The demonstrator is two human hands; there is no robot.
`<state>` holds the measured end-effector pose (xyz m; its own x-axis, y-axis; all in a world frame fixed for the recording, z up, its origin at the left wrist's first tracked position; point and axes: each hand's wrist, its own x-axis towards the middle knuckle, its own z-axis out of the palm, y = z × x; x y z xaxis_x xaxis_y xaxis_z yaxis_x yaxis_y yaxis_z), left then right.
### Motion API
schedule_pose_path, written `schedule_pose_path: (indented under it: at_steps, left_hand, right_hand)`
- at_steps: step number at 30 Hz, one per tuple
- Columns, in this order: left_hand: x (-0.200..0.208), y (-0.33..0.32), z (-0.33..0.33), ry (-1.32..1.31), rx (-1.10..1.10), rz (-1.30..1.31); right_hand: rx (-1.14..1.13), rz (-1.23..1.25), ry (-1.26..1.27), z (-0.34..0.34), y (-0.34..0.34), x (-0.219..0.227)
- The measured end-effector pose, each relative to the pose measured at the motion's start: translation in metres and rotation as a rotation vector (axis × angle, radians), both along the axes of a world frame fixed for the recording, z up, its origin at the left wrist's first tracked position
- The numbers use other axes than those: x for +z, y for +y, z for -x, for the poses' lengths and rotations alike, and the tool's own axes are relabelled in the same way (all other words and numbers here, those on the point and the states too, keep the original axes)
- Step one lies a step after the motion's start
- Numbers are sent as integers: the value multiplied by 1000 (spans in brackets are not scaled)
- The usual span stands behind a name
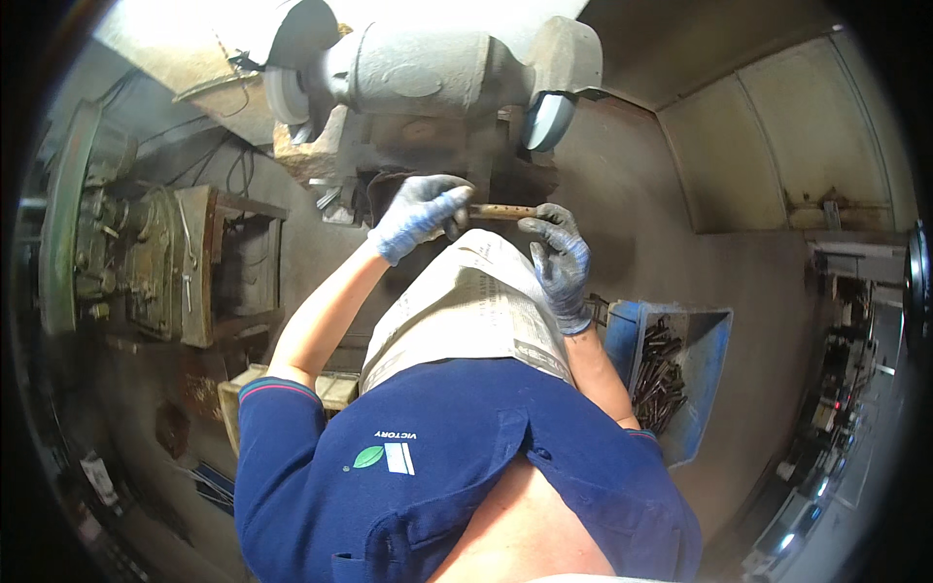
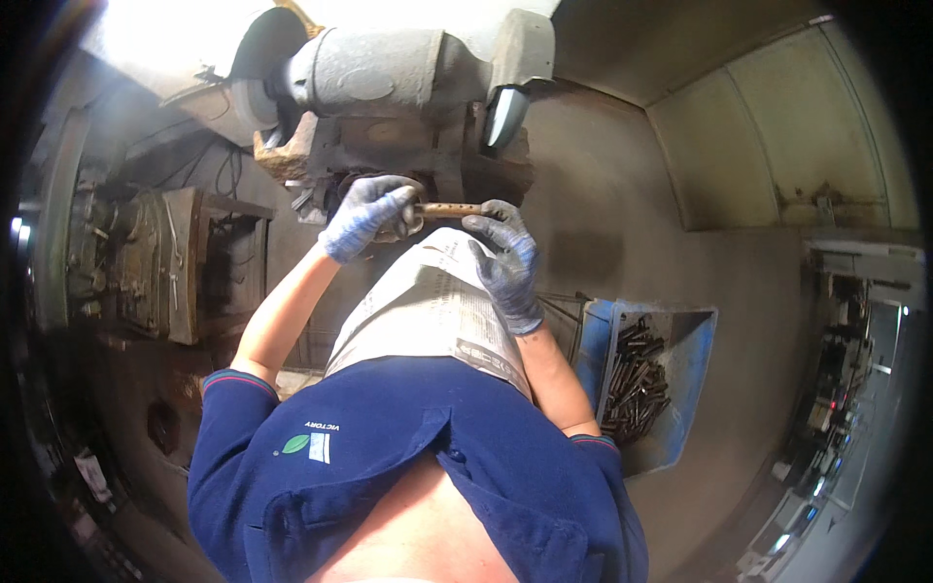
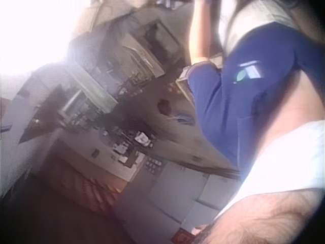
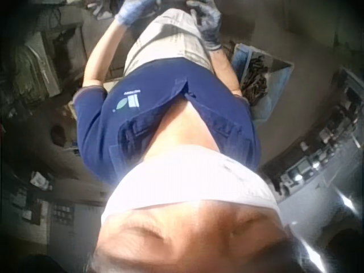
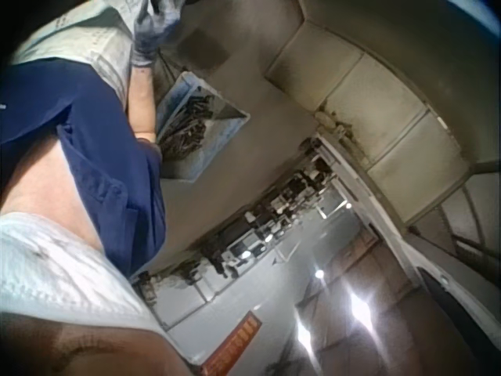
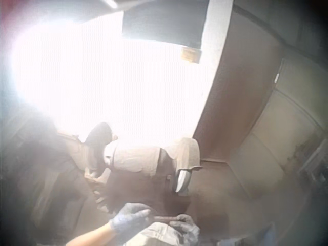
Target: The person takes metal cylinders one by one from a bin and presses them against a bench grinder before placing them into a separate container.
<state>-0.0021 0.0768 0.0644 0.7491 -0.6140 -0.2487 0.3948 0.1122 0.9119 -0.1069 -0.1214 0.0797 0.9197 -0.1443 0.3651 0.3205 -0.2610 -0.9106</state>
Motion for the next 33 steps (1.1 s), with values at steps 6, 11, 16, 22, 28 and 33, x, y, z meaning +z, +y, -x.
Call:
schedule_pose_path:
  at_steps: [6, 11, 16, 22, 28, 33]
  left_hand:
    - [-5, -22, 13, -45, 143, 37]
    - [-26, -37, 7, -107, 156, 25]
    - [-41, -49, 0, 10, 185, 133]
    - [-77, -78, -31, -56, 274, 43]
    - [-81, -110, -43, 41, 350, 37]
    - [-97, -129, -50, 167, 364, 88]
  right_hand:
    - [-158, 115, -66, -1, -9, -25]
    - [-249, 211, -81, -4, -8, -21]
    - [-271, 174, 3, -7, -16, -44]
    - [-241, 355, 32, -30, -43, -60]
    - [-215, 249, 4, -59, -71, -83]
    - [-221, 8, 154, -66, -84, -95]
